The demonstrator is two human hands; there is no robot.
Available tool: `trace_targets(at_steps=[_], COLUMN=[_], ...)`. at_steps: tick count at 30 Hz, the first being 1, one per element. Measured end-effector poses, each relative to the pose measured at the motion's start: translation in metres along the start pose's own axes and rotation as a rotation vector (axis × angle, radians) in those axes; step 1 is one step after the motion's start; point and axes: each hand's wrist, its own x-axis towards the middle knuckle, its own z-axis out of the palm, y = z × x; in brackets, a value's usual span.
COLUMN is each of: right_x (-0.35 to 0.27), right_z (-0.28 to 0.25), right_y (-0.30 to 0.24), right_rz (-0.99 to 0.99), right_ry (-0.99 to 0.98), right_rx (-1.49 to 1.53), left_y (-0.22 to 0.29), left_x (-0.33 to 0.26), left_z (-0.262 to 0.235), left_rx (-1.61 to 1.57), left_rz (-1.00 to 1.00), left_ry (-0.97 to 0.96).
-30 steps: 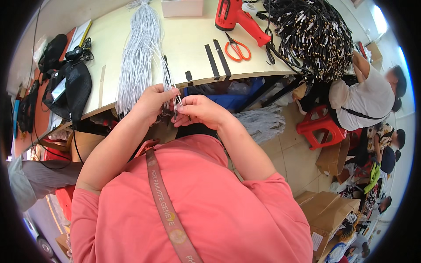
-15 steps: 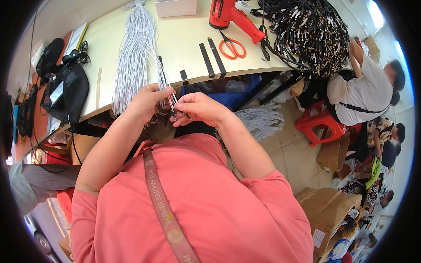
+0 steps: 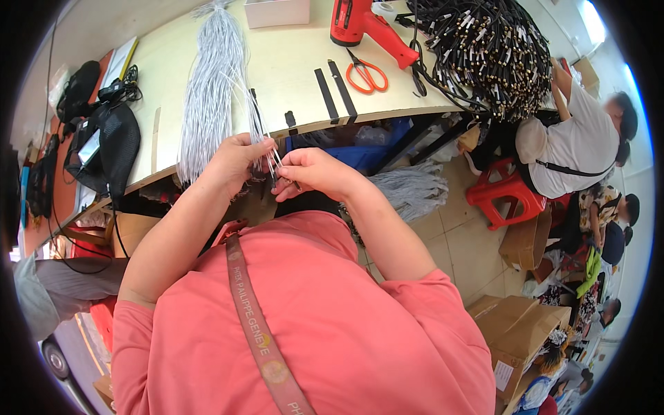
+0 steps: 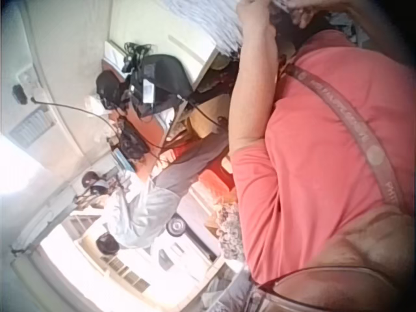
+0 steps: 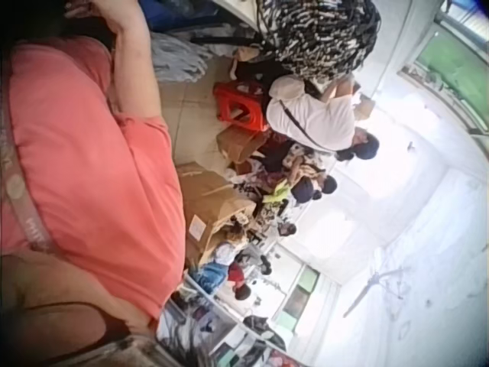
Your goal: The person places an adapter onto a wall outlet, puts on eyeglasses, and separates individual strands from a large bundle of wires with ring terminals by hand.
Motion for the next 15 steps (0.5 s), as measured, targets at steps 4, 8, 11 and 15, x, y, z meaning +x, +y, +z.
trace_targets(at_steps=[4,8,11,15], right_x=[0.000,0.011,0.017,0.019], right_z=[0.003,0.005,0.010,0.018], right_y=[-0.004,0.001,0.007,0.007], right_rz=[-0.066,-0.058,-0.037,-0.079], right_ry=[0.100,0.187,0.180,0.185], right_rx=[-0.111,-0.190,-0.169,-0.035], left_y=[0.008,0.009,0.008,0.010], left_x=[-0.005,-0.005,-0.004,-0.006], left_z=[0.002,0.000,-0.002,0.000], left_rx=[-0.025,-0.078,-0.127,-0.133], left_rz=[-0.110,-0.148,-0.154,-0.181], left_ry=[0.000,-0.051,-0.082,-0.109])
